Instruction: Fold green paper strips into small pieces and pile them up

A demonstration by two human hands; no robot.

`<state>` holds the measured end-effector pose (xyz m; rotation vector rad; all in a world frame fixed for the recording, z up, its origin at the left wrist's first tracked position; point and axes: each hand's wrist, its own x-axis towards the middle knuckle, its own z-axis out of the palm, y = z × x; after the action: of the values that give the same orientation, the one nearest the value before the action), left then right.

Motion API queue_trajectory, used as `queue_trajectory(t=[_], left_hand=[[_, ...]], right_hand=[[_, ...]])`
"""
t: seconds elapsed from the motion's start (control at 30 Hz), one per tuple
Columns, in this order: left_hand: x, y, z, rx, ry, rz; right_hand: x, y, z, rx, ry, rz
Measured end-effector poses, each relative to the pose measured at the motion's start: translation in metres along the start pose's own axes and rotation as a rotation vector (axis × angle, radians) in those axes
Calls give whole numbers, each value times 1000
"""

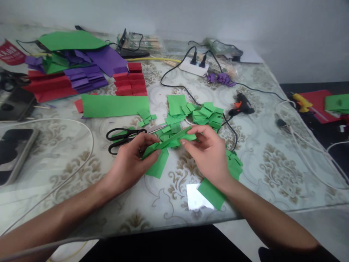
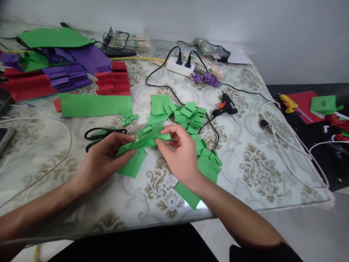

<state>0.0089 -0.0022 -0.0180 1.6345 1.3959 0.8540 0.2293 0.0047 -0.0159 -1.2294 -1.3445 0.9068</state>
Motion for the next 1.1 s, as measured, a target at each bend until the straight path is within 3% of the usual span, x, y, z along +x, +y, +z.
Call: queue_trajectory(t=[0.07, 0.73, 1.1], left_hand=[[-1, 0, 0, 3, 0, 5], [0, 3, 1, 12, -16, 2], [-2, 2, 0, 9, -14, 6]], right_hand=[[1, 3, 0, 43, 14, 42], [0, 0, 2, 80, 42, -21], [0, 0, 1, -5, 15, -87]])
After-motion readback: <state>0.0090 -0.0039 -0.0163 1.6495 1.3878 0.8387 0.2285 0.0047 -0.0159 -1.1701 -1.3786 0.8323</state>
